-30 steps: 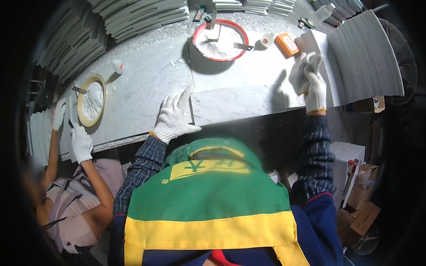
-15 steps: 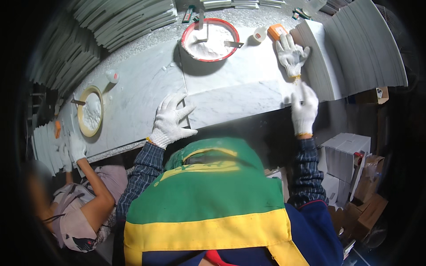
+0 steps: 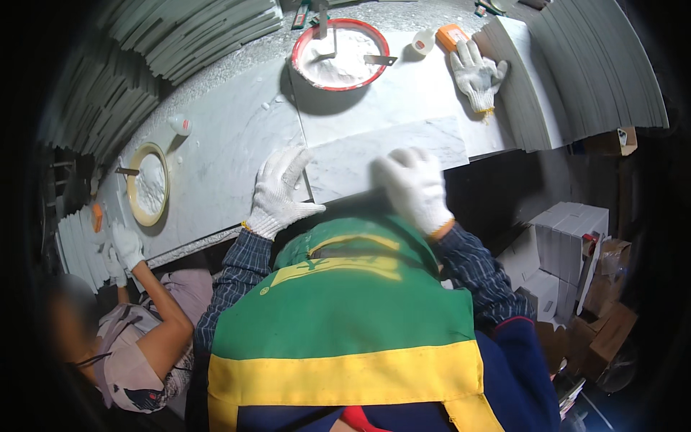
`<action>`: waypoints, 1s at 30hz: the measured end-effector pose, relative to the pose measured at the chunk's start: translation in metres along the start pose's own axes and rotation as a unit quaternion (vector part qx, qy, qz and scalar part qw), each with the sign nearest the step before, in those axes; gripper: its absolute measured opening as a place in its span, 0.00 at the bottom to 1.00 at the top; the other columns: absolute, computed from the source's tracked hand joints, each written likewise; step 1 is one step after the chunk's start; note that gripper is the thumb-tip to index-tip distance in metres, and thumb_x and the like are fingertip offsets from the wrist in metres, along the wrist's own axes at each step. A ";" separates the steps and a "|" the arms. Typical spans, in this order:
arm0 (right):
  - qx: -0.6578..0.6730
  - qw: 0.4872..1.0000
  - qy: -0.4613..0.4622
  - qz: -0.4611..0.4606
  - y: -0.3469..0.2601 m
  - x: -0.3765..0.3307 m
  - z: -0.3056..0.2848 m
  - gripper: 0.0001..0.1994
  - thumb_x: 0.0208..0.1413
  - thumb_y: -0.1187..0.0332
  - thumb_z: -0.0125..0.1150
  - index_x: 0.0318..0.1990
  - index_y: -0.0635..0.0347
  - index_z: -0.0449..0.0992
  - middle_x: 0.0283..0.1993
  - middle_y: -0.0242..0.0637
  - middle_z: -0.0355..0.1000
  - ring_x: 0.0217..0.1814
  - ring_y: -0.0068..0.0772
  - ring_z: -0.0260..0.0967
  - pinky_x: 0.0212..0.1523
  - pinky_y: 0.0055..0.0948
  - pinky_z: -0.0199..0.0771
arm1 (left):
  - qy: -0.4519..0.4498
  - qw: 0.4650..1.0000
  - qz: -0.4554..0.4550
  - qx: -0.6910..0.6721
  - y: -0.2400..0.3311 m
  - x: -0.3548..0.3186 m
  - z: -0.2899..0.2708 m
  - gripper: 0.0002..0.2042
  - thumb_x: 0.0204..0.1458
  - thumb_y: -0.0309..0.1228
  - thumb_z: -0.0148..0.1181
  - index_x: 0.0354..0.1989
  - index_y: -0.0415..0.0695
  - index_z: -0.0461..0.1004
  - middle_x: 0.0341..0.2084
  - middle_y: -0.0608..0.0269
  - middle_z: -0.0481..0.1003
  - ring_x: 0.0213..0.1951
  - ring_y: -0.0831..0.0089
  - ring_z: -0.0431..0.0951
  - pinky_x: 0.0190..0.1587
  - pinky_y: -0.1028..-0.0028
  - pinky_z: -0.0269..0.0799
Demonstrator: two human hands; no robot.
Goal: The person repeatedly scrapes the edges of rectangular ceramic tiles with a metal scraper and then rubs the edges with an orange block. The person handles tiles one at a time, flipping them to work on different edges, and stacks finished tiles on the table.
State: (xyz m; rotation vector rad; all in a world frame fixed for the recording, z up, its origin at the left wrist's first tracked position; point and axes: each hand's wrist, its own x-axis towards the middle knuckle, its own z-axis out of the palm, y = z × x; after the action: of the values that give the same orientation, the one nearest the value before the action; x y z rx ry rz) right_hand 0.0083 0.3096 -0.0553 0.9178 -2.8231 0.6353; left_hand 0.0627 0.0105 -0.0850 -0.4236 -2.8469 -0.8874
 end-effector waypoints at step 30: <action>-0.051 0.982 -0.153 -0.098 -0.073 0.053 0.035 0.19 0.54 0.66 0.65 0.53 0.59 0.75 0.41 0.40 0.78 0.46 0.46 0.76 0.47 0.46 0.73 | -0.020 0.995 -0.049 0.080 -0.004 -0.002 0.012 0.52 0.41 0.44 0.75 0.78 0.44 0.56 0.69 0.49 0.67 0.69 0.52 0.66 0.74 0.54 0.58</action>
State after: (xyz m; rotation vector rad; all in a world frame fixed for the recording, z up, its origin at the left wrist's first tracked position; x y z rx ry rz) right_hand 0.0084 0.2129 -0.0486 1.3576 -2.9324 0.3450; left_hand 0.0631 0.0140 -0.0977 -0.2882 -2.9701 -0.6656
